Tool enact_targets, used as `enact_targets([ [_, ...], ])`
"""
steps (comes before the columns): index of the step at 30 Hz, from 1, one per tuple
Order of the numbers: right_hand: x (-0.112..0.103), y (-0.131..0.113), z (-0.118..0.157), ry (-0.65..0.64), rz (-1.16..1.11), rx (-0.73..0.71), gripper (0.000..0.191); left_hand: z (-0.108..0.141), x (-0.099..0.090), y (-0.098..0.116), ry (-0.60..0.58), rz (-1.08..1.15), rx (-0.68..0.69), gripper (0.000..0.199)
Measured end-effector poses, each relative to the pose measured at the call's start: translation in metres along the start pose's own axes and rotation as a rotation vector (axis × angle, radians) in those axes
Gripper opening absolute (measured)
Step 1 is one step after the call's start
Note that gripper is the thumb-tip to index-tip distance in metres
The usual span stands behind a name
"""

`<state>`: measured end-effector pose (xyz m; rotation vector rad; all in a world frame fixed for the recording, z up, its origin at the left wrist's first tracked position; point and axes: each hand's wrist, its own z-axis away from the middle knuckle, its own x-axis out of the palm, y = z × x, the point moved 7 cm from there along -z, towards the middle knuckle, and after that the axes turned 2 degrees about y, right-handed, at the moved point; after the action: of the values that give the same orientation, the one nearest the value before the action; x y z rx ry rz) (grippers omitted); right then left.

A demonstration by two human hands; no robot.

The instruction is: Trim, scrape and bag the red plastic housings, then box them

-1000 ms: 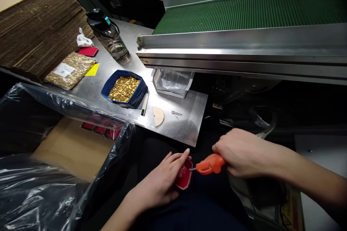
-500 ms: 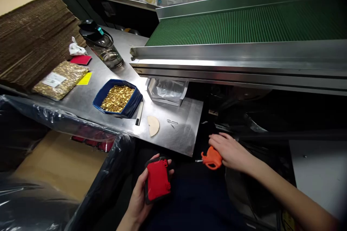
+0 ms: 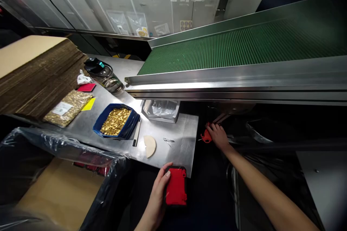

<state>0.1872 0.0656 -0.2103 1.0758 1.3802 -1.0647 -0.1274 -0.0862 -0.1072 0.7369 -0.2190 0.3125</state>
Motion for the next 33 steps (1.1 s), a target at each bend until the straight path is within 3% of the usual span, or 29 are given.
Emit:
enact_targets([
  [4, 0.006, 0.007, 0.017, 0.069, -0.118, 0.142, 0.048, -0.018, 0.010, 0.010, 0.056, -0.138, 0.091, 0.054],
  [8, 0.015, 0.022, 0.043, 0.123, -0.259, 0.431, 0.051, -0.036, 0.012, 0.022, 0.062, -0.367, 0.198, 0.054],
  [13, 0.050, 0.028, 0.069, 0.041, -0.543, 0.686, 0.061, -0.047, 0.010, 0.037, 0.012, -0.722, 0.313, 0.051],
  [20, 0.090, 0.026, 0.087, -0.010, -0.742, 0.792, 0.036, -0.049, 0.012, 0.050, 0.077, -0.958, 0.422, 0.042],
  [28, 0.097, 0.038, 0.091, -0.008, -0.764, 0.800, 0.031, -0.050, 0.006, 0.054, 0.252, -0.903, 0.479, 0.045],
  [33, 0.096, 0.032, 0.099, 0.013, -0.756, 0.810, 0.032, -0.034, 0.011, 0.077, 0.289, -0.986, 0.623, 0.037],
])
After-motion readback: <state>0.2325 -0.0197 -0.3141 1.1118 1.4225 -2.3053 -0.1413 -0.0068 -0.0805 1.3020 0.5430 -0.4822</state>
